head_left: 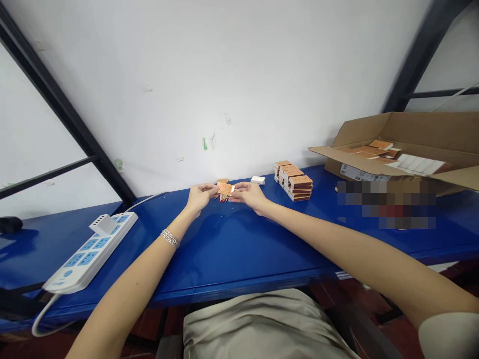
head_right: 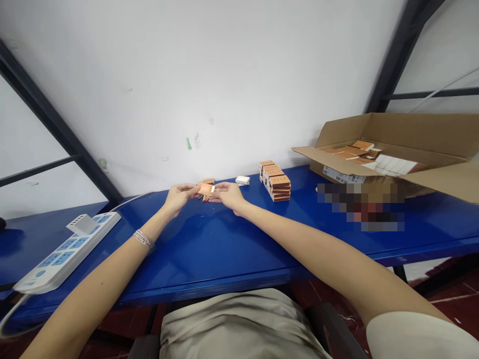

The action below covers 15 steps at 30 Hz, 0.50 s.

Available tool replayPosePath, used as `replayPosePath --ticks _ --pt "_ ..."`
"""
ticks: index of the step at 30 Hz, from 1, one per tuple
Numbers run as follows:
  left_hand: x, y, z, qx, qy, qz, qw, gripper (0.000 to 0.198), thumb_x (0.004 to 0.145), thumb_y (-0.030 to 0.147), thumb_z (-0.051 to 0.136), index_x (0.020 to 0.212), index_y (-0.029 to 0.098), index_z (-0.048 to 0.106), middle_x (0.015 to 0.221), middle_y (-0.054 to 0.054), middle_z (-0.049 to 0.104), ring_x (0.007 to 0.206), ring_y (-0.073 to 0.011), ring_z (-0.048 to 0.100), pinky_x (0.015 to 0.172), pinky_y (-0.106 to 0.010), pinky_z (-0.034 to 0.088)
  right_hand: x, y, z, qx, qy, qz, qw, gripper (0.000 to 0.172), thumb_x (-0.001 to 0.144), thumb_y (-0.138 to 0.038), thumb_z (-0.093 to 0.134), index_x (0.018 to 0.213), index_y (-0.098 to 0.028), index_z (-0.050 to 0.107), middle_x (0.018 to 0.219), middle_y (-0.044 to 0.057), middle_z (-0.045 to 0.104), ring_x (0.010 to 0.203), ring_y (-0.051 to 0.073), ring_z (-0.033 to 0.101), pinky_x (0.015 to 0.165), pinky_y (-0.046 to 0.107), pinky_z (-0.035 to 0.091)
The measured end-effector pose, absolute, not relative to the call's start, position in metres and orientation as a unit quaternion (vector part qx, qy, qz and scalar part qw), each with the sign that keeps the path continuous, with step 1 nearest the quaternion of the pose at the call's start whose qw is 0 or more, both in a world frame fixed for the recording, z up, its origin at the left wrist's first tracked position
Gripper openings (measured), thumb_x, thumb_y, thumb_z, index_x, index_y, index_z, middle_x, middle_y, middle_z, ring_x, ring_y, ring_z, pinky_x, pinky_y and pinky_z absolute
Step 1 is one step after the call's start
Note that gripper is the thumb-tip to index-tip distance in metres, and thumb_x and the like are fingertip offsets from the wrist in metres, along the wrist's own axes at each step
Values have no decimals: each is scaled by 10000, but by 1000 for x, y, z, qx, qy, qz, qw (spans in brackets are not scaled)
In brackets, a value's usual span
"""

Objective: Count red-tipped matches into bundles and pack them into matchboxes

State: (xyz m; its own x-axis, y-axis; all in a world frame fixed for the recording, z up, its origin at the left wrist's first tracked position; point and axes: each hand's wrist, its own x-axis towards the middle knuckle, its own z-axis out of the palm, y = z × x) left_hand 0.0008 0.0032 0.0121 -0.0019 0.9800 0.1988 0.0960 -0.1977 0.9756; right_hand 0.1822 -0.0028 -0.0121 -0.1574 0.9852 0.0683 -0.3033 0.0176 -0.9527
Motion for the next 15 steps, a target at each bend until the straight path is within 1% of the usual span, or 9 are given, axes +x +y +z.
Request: replayPosePath --ticks 4,9,12,15 --pt "-3 7 13 575 468 524 419 385 525 393 914 721 117 729 725 -61 732 704 -174 671 820 -368 560 181 1 -13 -369 -469 591 542 247 724 29 719 815 -159 587 655 12 712 615 151 718 694 284 644" --pt "-18 11 17 579 456 536 412 437 517 435 910 734 114 708 771 -66 731 726 -168 675 843 -375 557 189 7 -16 -349 -485 574 559 278 684 14 736 834 -169 588 655 -19 697 599 140 705 671 279 634" --pt "-24 11 18 586 437 524 437 445 503 414 920 730 108 689 812 -60 722 753 -163 680 865 -379 559 194 10 -19 -339 -511 564 553 272 658 2 724 821 -171 592 679 -26 692 631 137 704 683 280 622" --pt "-25 9 17 588 419 522 453 447 499 350 926 771 117 660 858 -49 717 793 -171 692 892 -400 554 199 12 -23 -349 -571 496 554 240 643 -39 726 801 -170 603 746 -9 701 685 144 705 739 308 612"
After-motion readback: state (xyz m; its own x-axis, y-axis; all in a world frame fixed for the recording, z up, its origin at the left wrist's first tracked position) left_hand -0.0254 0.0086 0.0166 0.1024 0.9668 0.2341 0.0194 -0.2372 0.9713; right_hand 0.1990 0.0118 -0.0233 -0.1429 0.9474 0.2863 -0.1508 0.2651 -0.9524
